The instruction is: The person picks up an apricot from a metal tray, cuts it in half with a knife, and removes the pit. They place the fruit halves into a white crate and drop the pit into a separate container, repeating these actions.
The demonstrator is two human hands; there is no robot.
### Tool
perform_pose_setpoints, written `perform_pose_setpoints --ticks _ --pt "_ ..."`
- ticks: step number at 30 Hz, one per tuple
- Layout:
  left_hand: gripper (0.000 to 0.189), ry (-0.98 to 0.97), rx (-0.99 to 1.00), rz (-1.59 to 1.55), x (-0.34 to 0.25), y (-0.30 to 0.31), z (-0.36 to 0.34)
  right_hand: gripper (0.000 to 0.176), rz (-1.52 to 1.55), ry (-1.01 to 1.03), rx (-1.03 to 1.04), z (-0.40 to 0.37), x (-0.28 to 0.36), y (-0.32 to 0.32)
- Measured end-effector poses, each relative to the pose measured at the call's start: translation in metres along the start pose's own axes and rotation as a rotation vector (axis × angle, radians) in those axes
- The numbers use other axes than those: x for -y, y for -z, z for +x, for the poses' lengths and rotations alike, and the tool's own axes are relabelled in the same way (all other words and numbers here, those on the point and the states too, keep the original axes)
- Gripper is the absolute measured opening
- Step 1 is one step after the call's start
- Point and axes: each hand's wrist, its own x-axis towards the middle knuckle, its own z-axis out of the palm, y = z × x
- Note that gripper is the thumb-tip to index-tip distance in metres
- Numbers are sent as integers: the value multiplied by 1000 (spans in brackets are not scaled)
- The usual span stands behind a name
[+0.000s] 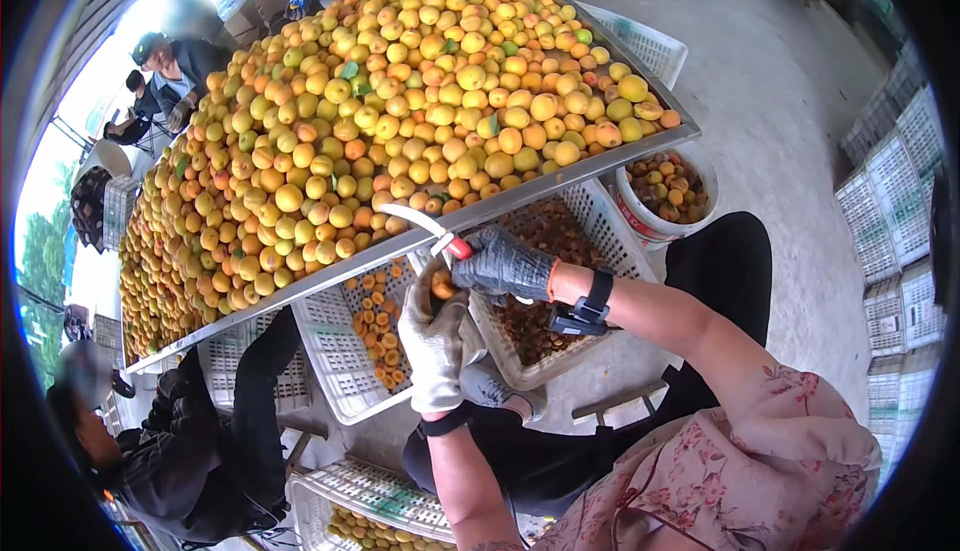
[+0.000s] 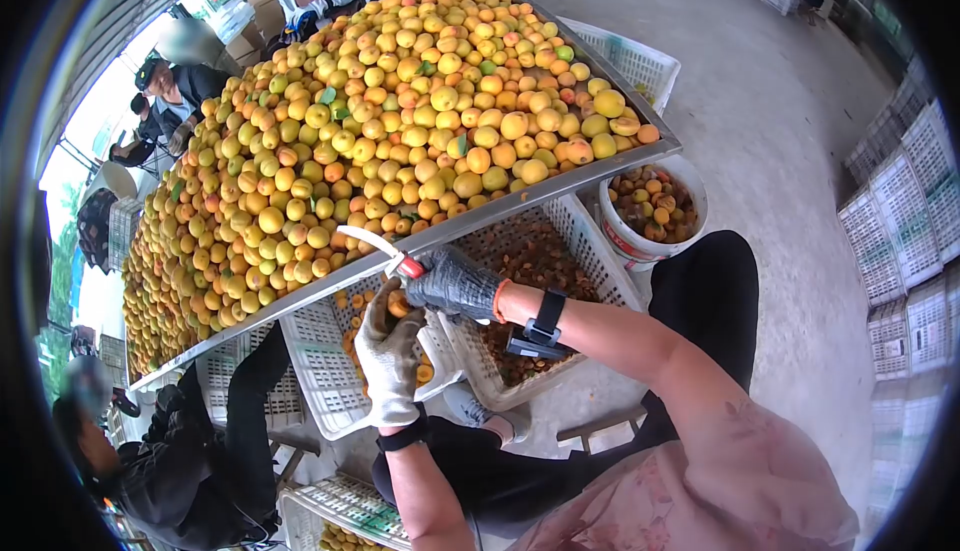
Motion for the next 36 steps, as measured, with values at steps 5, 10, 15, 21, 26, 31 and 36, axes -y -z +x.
perform_pose_setpoints --ticks 5,10,15,21,26,31,36 --pt "70 135 -439 1046 9 36 15 32 -939 367 -319 10 8 58" --pt "62 16 -332 739 4 8 17 30 -1263 332 -614 69 45 117" --pt "31 238 -152 -383 -9 -27 26 30 -1407 95 -413 103 53 131" --pt "33 309 -44 -840 -3 -44 36 42 -899 550 -244 26 59 66" --pt "22 238 -114 -841 -9 -49 36 49 -997 771 -146 -1 29 33" --pt "40 84 39 -1052 -27 -27 36 43 -717 676 -242 -30 35 28" --pt "39 106 91 -1011 -33 -17 29 29 -892 807 -205 -59 32 25"
